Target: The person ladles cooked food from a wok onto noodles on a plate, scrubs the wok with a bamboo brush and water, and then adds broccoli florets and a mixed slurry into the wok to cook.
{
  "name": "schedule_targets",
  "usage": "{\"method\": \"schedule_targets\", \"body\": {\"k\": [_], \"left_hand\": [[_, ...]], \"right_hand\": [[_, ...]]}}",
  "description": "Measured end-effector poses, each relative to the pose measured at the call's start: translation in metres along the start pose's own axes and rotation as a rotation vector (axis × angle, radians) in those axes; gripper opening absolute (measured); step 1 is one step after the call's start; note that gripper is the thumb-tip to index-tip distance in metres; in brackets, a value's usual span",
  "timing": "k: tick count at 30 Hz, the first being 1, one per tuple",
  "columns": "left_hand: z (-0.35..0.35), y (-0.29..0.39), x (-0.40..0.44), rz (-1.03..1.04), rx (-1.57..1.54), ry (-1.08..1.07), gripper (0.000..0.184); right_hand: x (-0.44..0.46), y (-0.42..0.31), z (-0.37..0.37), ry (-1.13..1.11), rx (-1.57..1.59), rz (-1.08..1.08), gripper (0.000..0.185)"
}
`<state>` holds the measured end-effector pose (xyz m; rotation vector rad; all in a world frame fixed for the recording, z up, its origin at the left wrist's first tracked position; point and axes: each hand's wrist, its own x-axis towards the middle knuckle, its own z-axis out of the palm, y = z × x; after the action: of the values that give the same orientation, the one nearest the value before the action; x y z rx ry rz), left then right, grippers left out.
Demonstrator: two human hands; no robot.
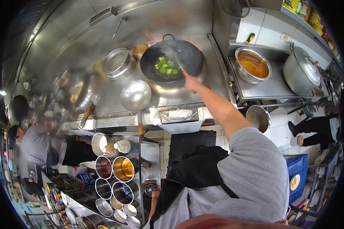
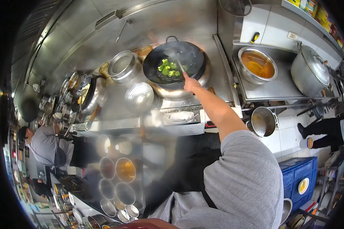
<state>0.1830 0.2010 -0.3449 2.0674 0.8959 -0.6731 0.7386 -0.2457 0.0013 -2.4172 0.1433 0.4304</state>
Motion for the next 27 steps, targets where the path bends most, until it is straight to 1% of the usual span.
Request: {"method": "schedule_targets", "body": {"k": [1, 2, 3, 4, 5, 6, 7, 8, 9, 11, 12, 13, 15, 16, 17, 18, 19, 21, 22, 23, 24, 25, 26, 27], "left_hand": [[-0.002, 0.0, 0.002, 0.047, 0.0, -0.049, 0.017], [0.0, 0.004, 0.005, 0.056, 0.201, 0.072, 0.015], [-0.002, 0.011, 0.014, 0.056, 0.222, 0.058, 0.015], [-0.005, 0.021, 0.021, 0.433, 0.61, 0.065, 0.014], [-0.006, 0.03, 0.026, 0.823, 0.984, 0.064, 0.014], [-0.003, 0.039, 0.033, 0.834, 0.995, 0.042, 0.014], [0.003, 0.046, 0.044, 0.397, 0.221, -0.104, 0.013], [0.008, 0.06, 0.05, -0.084, -0.531, -0.224, 0.013], [0.008, 0.081, 0.049, -0.082, -0.516, -0.24, 0.013], [0.001, 0.129, 0.037, -0.15, -0.325, -0.289, 0.016], [0.005, 0.159, 0.028, -0.184, -0.329, -0.27, 0.019], [0.01, 0.185, 0.025, -0.184, -0.329, -0.272, 0.019], [0.02, 0.227, 0.011, -0.106, -0.174, -0.302, 0.022], [0.025, 0.238, 0.004, -0.113, -0.173, -0.293, 0.022], [0.029, 0.245, 0.002, 0.275, -0.005, -0.344, 0.022], [0.035, 0.252, 0.0, 0.472, 0.093, -0.373, 0.023], [0.041, 0.254, 0.002, 0.672, 0.18, -0.38, 0.024], [0.075, 0.237, 0.051, 0.582, 0.29, -0.407, 0.022], [0.086, 0.231, 0.066, 0.355, 0.03, -0.551, 0.02], [0.086, 0.247, 0.055, 0.367, 0.049, -0.55, 0.02], [0.082, 0.273, 0.032, 0.395, 0.189, -0.529, 0.019], [0.079, 0.295, 0.015, 0.432, 0.331, -0.515, 0.018], [0.081, 0.302, 0.018, 0.474, 0.351, -0.534, 0.018], [0.079, 0.306, 0.017, 0.48, 0.425, -0.536, 0.019]], "right_hand": [[-0.01, 0.004, -0.008, -0.001, 0.011, 0.019, 0.083], [-0.017, 0.012, -0.015, -0.01, -0.216, -0.077, 0.083], [-0.02, 0.023, -0.018, -0.024, -0.443, -0.173, 0.082], [-0.006, 0.056, -0.009, 0.056, -0.51, -0.266, 0.083], [-0.011, 0.071, -0.015, 0.051, -0.502, -0.242, 0.083], [-0.021, 0.084, -0.028, 0.046, -0.503, -0.246, 0.08], [-0.034, 0.096, -0.044, 0.043, -0.505, -0.249, 0.078], [-0.05, 0.104, -0.057, 0.082, -0.5, -0.271, 0.074], [-0.056, 0.119, -0.058, 0.086, -0.499, -0.249, 0.074], [-0.066, 0.153, -0.046, 0.22, -0.332, -0.222, 0.073], [-0.072, 0.17, -0.033, 0.26, -0.246, -0.191, 0.074], [-0.077, 0.188, -0.013, 0.313, -0.101, -0.147, 0.077], [-0.098, 0.203, 0.018, 0.345, 0.135, -0.054, 0.081], [-0.111, 0.209, 0.029, 0.337, 0.142, -0.057, 0.081], [-0.123, 0.214, 0.037, 0.321, 0.247, 0.043, 0.082], [-0.135, 0.22, 0.044, 0.307, 0.351, 0.143, 0.084], [-0.141, 0.244, 0.061, 0.289, 0.317, 0.134, 0.085], [-0.161, 0.284, 0.071, 0.29, 0.294, 0.12, 0.085], [-0.178, 0.293, 0.069, 0.21, 0.168, 0.129, 0.086], [-0.189, 0.296, 0.069, 0.128, 0.044, 0.144, 0.088], [-0.194, 0.299, 0.073, 0.144, 0.061, 0.157, 0.088], [-0.198, 0.307, 0.075, 0.102, 0.042, 0.199, 0.089], [-0.197, 0.318, 0.068, 0.081, 0.015, 0.241, 0.09], [-0.196, 0.321, 0.064, 0.114, -0.066, 0.225, 0.095]]}}
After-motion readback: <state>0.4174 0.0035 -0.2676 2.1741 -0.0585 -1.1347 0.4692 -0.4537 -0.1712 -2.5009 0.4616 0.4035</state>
